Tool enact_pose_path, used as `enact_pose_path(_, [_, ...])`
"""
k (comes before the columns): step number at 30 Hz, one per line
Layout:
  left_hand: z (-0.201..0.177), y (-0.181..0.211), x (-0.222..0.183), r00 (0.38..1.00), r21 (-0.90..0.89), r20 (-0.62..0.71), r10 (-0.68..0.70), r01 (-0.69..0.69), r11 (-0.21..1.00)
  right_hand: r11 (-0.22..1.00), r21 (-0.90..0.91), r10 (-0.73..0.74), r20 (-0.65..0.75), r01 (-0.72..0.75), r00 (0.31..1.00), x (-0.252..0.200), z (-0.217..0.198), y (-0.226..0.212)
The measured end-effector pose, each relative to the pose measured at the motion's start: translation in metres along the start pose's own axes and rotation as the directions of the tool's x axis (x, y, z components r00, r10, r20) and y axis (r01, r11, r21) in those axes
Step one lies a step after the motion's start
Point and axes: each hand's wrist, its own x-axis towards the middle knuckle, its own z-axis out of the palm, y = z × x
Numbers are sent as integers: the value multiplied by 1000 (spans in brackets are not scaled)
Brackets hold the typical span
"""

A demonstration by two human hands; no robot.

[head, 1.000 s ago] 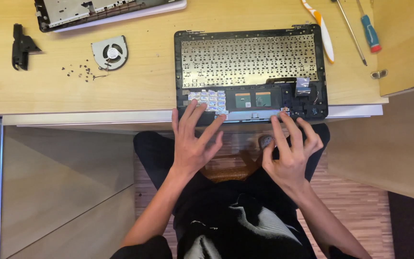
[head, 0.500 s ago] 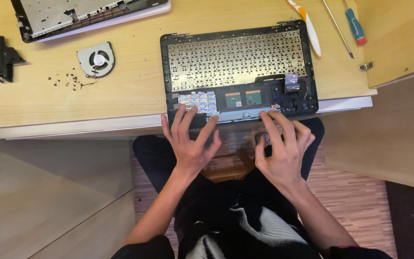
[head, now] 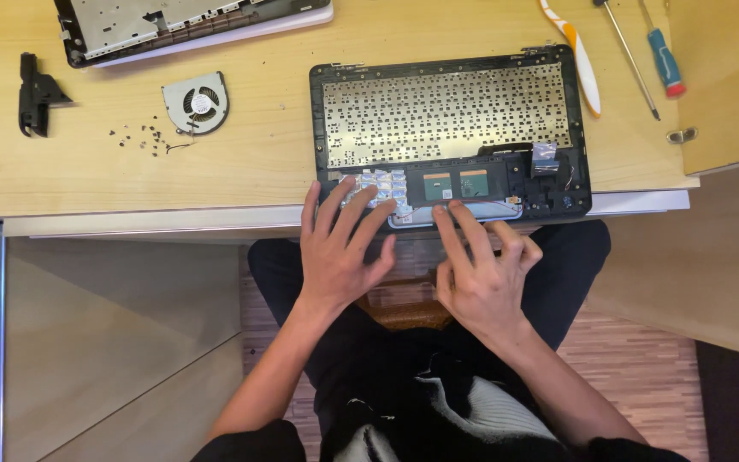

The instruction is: Disassembling and reassembling internal laptop components using a screwdriver on a repair bench.

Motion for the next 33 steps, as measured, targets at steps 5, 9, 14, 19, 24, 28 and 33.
enact_pose_path(5, [-11,-2,24,997,75,32,68,-70,995,995,-83,-61,44,64,997,14,-5,-5])
enact_pose_path(9, [-10,-10,30,979,0,125,161,-162,987,993,-77,-82,66,87,994,20,-9,-13])
enact_pose_path(14, [-17,-13,36,976,-91,166,144,-130,987,985,171,34,2,-34,999,9,-14,-12])
enact_pose_path(19, [-41,-8,53,936,-126,313,162,-128,984,962,250,128,-52,-111,990,-14,-43,9])
enact_pose_path(24, [-29,-4,53,960,-263,212,183,-124,957,909,312,319,-98,-275,943,-43,-30,52])
enact_pose_path(28, [-24,11,58,944,-280,245,219,-148,949,906,307,343,-124,-292,931,-40,-32,77])
enact_pose_path(33, [-17,17,59,910,-142,344,230,-192,971,904,338,341,-195,-264,919,-29,-23,110])
